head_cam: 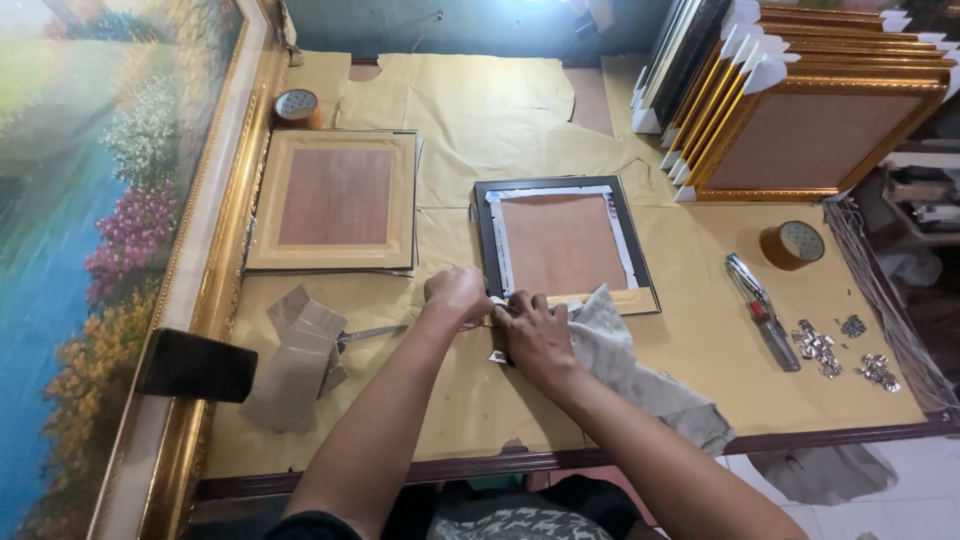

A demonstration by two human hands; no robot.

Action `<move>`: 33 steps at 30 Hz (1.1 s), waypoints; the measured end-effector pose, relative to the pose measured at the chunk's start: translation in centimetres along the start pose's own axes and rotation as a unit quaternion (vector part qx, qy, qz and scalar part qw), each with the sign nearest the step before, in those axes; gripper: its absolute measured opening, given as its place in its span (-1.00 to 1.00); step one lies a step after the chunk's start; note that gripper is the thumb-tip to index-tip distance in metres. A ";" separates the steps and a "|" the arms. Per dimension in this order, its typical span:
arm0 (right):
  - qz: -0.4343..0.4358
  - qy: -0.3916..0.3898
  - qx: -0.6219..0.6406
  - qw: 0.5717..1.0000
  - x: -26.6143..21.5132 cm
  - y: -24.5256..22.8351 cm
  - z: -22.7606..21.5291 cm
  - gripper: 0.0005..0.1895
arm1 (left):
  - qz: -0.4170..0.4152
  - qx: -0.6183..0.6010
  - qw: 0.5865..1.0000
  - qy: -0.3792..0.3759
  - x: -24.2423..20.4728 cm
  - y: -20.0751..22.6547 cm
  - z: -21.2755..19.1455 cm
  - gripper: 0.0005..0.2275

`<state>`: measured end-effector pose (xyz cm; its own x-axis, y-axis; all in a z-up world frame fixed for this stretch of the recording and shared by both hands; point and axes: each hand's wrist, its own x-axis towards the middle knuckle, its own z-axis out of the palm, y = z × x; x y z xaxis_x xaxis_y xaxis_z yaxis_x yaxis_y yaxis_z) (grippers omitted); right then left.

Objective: Assembling a picture frame by positioning the artwork, applying tape to secure the backing, and trimming excess material with a utility knife.

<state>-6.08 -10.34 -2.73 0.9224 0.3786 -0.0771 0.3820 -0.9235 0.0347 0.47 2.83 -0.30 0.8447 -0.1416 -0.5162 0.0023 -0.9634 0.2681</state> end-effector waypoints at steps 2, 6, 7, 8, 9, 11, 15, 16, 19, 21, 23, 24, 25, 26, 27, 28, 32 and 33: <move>-0.003 -0.003 0.009 1.000 -0.1 0.2 0.5 -0.63 | 0.002 0.001 1.000 0.004 0.5 -0.1 0.2 -0.76; -0.020 -0.027 0.035 0.999 -1.4 0.2 1.3 -0.60 | 0.006 0.008 1.000 0.015 1.1 -0.1 0.9 -0.78; -0.020 -0.029 0.035 0.999 -1.3 0.2 1.0 -0.60 | 0.007 0.007 1.000 0.013 1.4 0.0 1.2 -0.78; -0.017 -0.031 0.029 0.999 -1.2 0.2 0.6 -0.60 | 0.005 0.011 1.000 0.027 1.7 0.1 1.5 -0.79; -0.014 -0.033 0.024 0.999 -0.9 0.1 0.2 -0.60 | 0.003 0.016 0.999 0.041 2.0 0.0 1.7 -0.80; -0.008 -0.022 0.012 1.000 -0.3 0.1 0.6 -0.63 | 0.008 0.027 0.999 0.036 0.7 0.2 1.0 -0.78; 0.007 -0.002 0.013 1.000 0.1 0.1 1.0 -0.65 | 0.017 0.042 0.998 0.047 0.7 0.1 1.1 -0.76; 0.009 -0.003 0.013 1.000 -0.4 0.3 0.9 -0.65 | 0.017 0.042 0.998 0.046 0.5 0.2 1.0 -0.76; -0.009 -0.010 0.027 1.000 -1.8 1.7 0.9 -0.65 | 0.022 0.048 0.997 0.057 0.2 0.6 0.8 -0.70; 0.015 -0.026 0.005 1.000 -3.0 3.1 1.1 -0.45 | 0.016 0.064 0.997 0.039 -0.1 0.3 0.9 -0.49; 0.037 -0.034 -0.021 0.998 -3.9 4.9 0.6 -0.36 | 0.013 0.062 0.997 0.037 1.2 -0.1 1.7 -0.52; 0.061 -0.041 -0.049 0.996 -4.3 5.9 0.3 -0.26 | 0.012 0.061 0.997 0.038 1.8 -0.1 2.0 -0.55; 0.062 -0.040 -0.050 0.996 -4.4 5.9 0.2 -0.26 | 0.013 0.061 0.997 0.039 1.9 -0.1 2.0 -0.55; 0.066 -0.036 -0.052 0.996 -4.6 6.0 0.1 -0.25 | 0.011 0.066 0.997 0.038 1.9 -0.1 2.0 -0.58; 0.070 -0.034 -0.054 0.995 -4.8 6.0 0.0 -0.25 | 0.009 0.070 0.997 0.036 1.9 -0.1 2.1 -0.61; 0.071 -0.034 -0.054 0.995 -4.5 5.6 0.8 -0.25 | 0.009 0.070 0.997 0.036 1.6 0.3 2.0 -0.61; 0.028 0.006 -0.009 1.000 -3.4 3.2 3.1 -0.44 | 0.006 0.077 0.996 0.037 1.1 1.1 2.1 -0.68; 0.012 0.021 0.007 1.000 -3.0 2.6 3.3 -0.54 | 0.009 0.082 0.996 0.041 1.4 1.3 2.0 -0.68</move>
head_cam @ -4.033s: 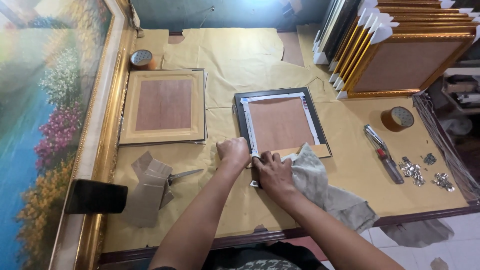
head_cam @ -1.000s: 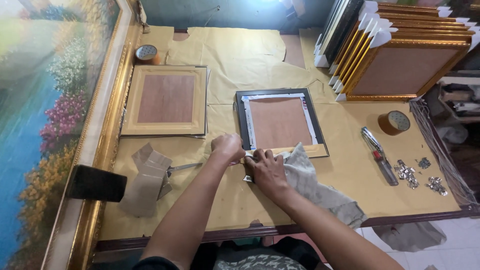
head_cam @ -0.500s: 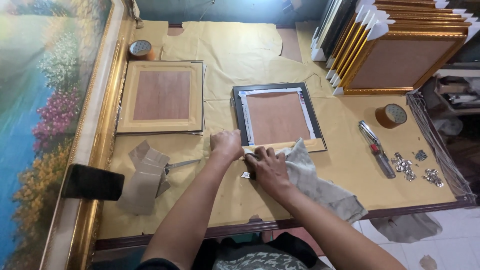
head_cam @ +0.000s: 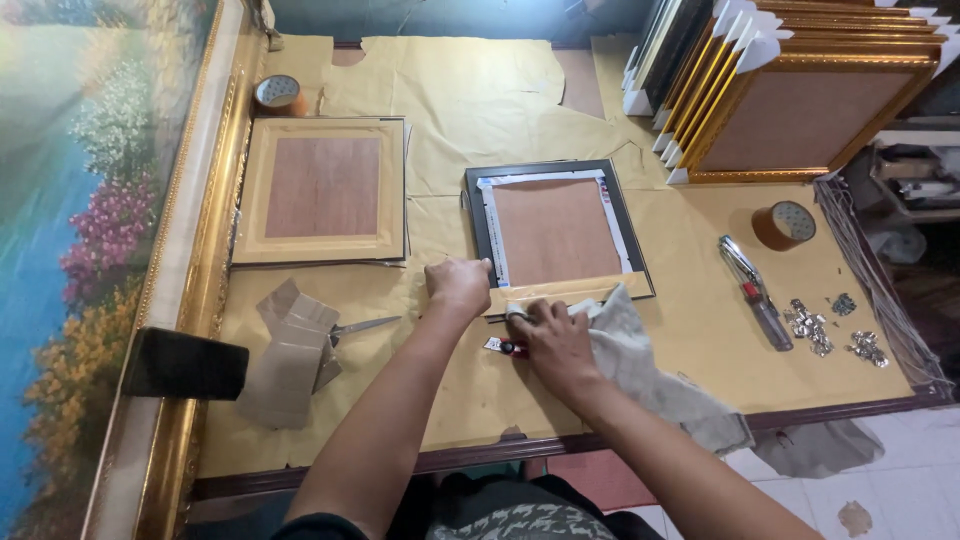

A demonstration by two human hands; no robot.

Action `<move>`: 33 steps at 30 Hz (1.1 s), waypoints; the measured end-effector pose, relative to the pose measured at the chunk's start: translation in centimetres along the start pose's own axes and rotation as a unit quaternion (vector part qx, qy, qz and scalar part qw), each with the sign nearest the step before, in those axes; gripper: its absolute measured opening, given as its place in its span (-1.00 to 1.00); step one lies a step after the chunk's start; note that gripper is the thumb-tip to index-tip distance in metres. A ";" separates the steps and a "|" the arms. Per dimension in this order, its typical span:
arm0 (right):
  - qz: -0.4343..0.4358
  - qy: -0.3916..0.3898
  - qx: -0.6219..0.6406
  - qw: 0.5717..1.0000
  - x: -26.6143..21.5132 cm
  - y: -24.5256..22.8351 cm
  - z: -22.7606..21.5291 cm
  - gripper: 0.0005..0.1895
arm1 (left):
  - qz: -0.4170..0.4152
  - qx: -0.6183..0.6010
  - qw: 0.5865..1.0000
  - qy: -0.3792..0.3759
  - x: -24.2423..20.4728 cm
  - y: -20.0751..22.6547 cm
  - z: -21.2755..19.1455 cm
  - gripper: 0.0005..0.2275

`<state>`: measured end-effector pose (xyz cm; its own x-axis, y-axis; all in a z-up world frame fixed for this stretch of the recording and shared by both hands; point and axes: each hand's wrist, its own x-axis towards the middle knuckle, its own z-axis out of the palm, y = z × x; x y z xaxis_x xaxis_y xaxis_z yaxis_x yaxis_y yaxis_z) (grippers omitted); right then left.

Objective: Assembling a picture frame by positioning the artwork, applying tape to secure the backing, and trimming excess material with a utility knife.

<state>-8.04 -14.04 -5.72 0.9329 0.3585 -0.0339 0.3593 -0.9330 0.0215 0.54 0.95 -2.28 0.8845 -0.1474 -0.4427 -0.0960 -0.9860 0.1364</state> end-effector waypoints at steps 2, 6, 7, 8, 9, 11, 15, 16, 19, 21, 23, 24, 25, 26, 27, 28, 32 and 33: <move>-0.002 0.008 0.008 1.000 0.6 -1.4 -0.7 -0.63 | 0.000 -0.002 1.000 0.002 0.0 0.1 -0.1 -0.68; -0.011 -0.006 0.031 0.999 1.4 -2.4 -0.3 -0.69 | -0.012 -0.014 1.000 -0.004 -1.5 0.6 -1.7 -0.63; -0.007 -0.006 0.031 0.999 1.1 -2.3 -1.8 -0.69 | -0.010 -0.012 1.000 -0.004 -1.3 0.6 -1.3 -0.63; 0.011 -0.031 0.012 0.999 0.7 -2.1 -3.4 -0.60 | -0.008 0.004 1.000 -0.005 -1.0 0.6 -1.0 -0.64; 0.028 -0.055 -0.007 0.998 0.4 -1.9 -4.9 -0.51 | -0.007 0.019 1.000 -0.005 -0.7 0.6 -0.7 -0.66; 0.069 -0.060 -0.025 0.996 -0.1 0.7 -4.2 -0.62 | -0.011 0.019 1.000 0.003 -1.3 0.9 -1.4 -0.66; 0.160 -0.074 -0.076 0.981 -1.9 6.9 -3.1 -0.60 | -0.014 0.015 1.000 0.008 -2.0 1.2 -1.7 -0.66; 0.158 -0.073 -0.076 0.982 -2.1 8.4 -2.6 -0.60 | -0.016 0.016 1.000 0.008 -1.9 1.2 -1.7 -0.66; 0.205 -0.075 -0.068 0.974 -2.5 11.8 -1.4 -0.57 | -0.010 0.002 1.000 -0.018 -1.1 0.9 -1.2 -0.64; 0.243 -0.074 -0.018 0.967 -2.3 12.8 -0.8 -0.55 | -0.008 0.003 1.000 -0.023 -0.2 0.6 -0.5 -0.65; 0.245 -0.077 -0.009 0.966 -2.7 11.6 -2.1 -0.54 | -0.009 -0.001 1.000 -0.024 -0.9 0.8 -0.9 -0.63; 0.243 -0.078 0.002 0.967 -2.6 11.0 -2.8 -0.53 | -0.013 -0.005 1.000 -0.024 -1.1 0.7 -1.3 -0.60; 0.244 -0.075 0.002 0.967 -3.1 11.5 -2.3 -0.53 | -0.013 -0.004 1.000 -0.021 -1.1 0.9 -1.3 -0.60; 0.242 -0.080 -0.010 0.967 -3.4 11.9 -1.9 -0.54 | -0.018 -0.007 1.000 -0.022 -1.3 1.0 -1.3 -0.60; 0.241 -0.085 -0.022 0.967 -3.7 12.2 -1.4 -0.54 | -0.023 -0.011 0.999 -0.023 -1.4 1.0 -1.3 -0.60; 0.238 -0.085 -0.021 0.967 -3.7 12.5 -1.6 -0.54 | -0.027 -0.012 0.999 -0.023 -1.5 1.0 -1.3 -0.60; 0.238 -0.070 -0.017 0.969 -3.0 14.0 -1.7 -0.55 | -0.033 -0.015 0.999 -0.030 -1.5 1.0 -1.6 -0.59; 0.234 -0.064 -0.009 0.970 -2.6 14.4 -1.5 -0.56 | -0.035 -0.022 0.999 -0.029 -1.5 1.0 -1.7 -0.57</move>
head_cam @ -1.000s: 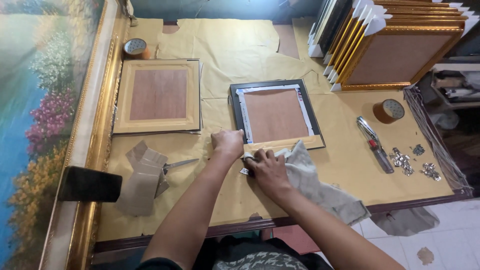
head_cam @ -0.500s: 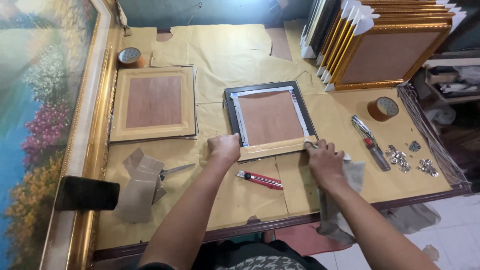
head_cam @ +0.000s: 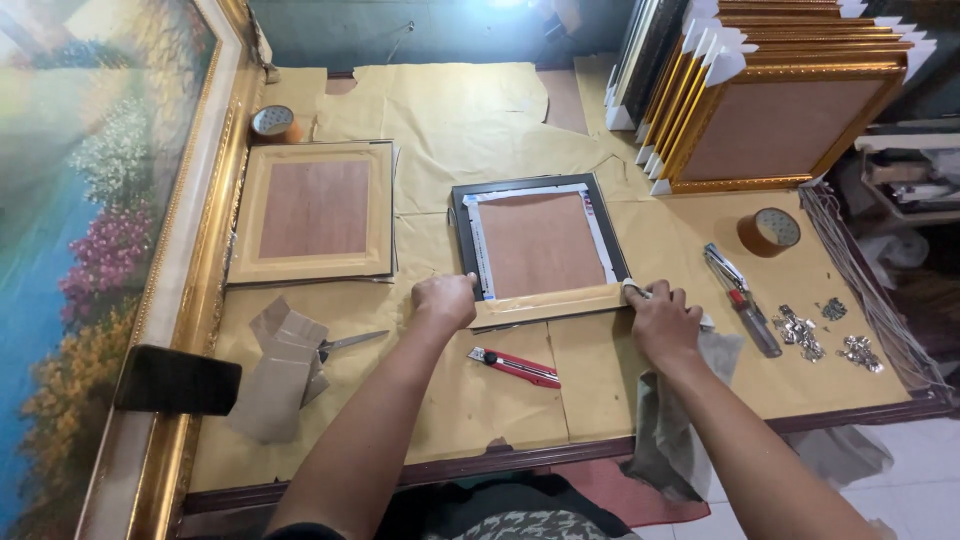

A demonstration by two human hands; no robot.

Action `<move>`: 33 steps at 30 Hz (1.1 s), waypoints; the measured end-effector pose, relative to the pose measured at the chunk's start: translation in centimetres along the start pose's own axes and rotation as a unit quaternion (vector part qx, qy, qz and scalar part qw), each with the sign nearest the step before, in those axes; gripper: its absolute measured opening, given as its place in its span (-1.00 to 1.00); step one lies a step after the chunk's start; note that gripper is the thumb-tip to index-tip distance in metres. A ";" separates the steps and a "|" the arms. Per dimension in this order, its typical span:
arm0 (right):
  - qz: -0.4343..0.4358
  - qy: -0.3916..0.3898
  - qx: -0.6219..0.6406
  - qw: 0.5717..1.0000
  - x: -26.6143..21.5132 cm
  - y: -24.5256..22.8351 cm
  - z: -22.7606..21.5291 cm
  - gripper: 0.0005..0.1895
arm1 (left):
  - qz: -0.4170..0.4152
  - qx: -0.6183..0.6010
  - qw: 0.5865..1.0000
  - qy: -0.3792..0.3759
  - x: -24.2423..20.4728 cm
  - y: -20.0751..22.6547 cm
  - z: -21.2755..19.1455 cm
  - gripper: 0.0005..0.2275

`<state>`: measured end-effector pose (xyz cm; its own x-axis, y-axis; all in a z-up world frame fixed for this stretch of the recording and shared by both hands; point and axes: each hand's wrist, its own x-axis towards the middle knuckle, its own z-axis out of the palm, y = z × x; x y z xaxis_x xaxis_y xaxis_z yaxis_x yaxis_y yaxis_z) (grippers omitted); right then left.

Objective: Assembling a picture frame by positioning the artwork, applying tape to secure the backing, and trimming excess material with a utility knife.

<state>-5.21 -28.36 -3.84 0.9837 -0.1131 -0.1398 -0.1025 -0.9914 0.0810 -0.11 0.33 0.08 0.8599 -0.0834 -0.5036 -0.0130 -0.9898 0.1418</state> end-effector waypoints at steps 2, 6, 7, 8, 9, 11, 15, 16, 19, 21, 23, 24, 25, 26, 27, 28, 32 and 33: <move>0.000 -0.004 0.000 1.000 0.3 0.1 -0.1 -0.55 | -0.004 -0.003 1.000 -0.004 -0.3 0.2 0.0 -0.57; -0.001 -0.014 -0.001 1.000 -0.3 0.2 -0.5 -0.51 | -0.010 0.000 1.000 -0.009 -0.8 0.3 -0.5 -0.56; -0.001 -0.014 -0.001 1.000 -1.0 0.1 -0.7 -0.51 | -0.009 0.000 1.000 -0.010 -0.8 0.2 -0.5 -0.56; -0.008 -0.015 -0.012 1.000 -1.6 0.1 -0.9 -0.50 | -0.006 0.002 1.000 -0.014 -0.8 0.2 -0.5 -0.56; -0.014 -0.014 -0.024 1.000 -2.1 0.0 -1.2 -0.49 | -0.002 0.003 1.000 -0.015 -0.7 0.1 -0.7 -0.56; -0.022 -0.015 -0.023 0.999 -2.9 -1.0 -1.8 -0.50 | -0.001 -0.003 1.000 -0.015 -0.6 -0.1 -0.9 -0.56; -0.058 -0.004 -0.006 0.998 -3.2 -4.3 -0.8 -0.54 | 0.002 -0.004 1.000 -0.021 -0.2 -0.4 -0.6 -0.59; -0.057 -0.004 -0.005 0.998 -3.4 -5.8 -1.5 -0.54 | 0.002 -0.003 1.000 -0.021 0.0 -0.3 -0.6 -0.59; -0.081 0.003 0.023 0.996 -3.9 -8.9 -3.1 -0.58 | 0.008 0.005 1.000 -0.011 0.6 -0.2 0.0 -0.62; -0.095 0.030 0.029 0.995 -3.8 -9.3 -3.2 -0.67 | 0.008 0.014 1.000 -0.012 1.2 -0.2 0.5 -0.62; -0.072 0.028 0.001 0.997 -3.2 -7.1 -2.0 -0.63 | 0.011 0.011 1.000 -0.014 1.0 -0.2 0.4 -0.63; -0.053 0.025 -0.025 0.998 -2.7 -6.1 -1.5 -0.58 | 0.010 0.007 1.000 -0.015 0.9 -0.3 0.3 -0.63; -0.054 0.025 -0.026 0.998 -2.2 -4.8 -1.2 -0.58 | 0.009 0.005 1.000 -0.016 0.4 -0.2 -0.1 -0.63; -0.041 0.029 -0.027 0.998 -1.8 -3.5 -0.8 -0.58 | 0.002 -0.005 1.000 -0.019 0.0 0.0 -0.4 -0.61; -0.027 0.035 -0.029 0.999 -1.3 -2.1 -0.5 -0.58 | -0.003 -0.014 1.000 -0.022 -0.4 0.2 -0.8 -0.59; -0.027 0.035 -0.030 0.999 -1.4 -1.7 -0.4 -0.58 | -0.002 -0.016 1.000 -0.022 -0.2 0.2 -0.4 -0.59; -0.017 0.028 -0.014 0.999 -1.5 -2.3 -0.7 -0.58 | 0.003 -0.018 1.000 -0.023 0.3 0.1 -0.3 -0.60; -0.022 0.023 0.000 0.999 -1.7 -3.0 -0.8 -0.57 | 0.003 -0.018 0.999 -0.029 0.2 0.1 -0.4 -0.62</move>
<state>-6.50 -25.14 -3.07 0.9931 -0.0667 -0.0968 -0.0594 -0.9953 0.0764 0.21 0.29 0.33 0.8289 -0.0960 -0.5510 0.0018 -0.9847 0.1744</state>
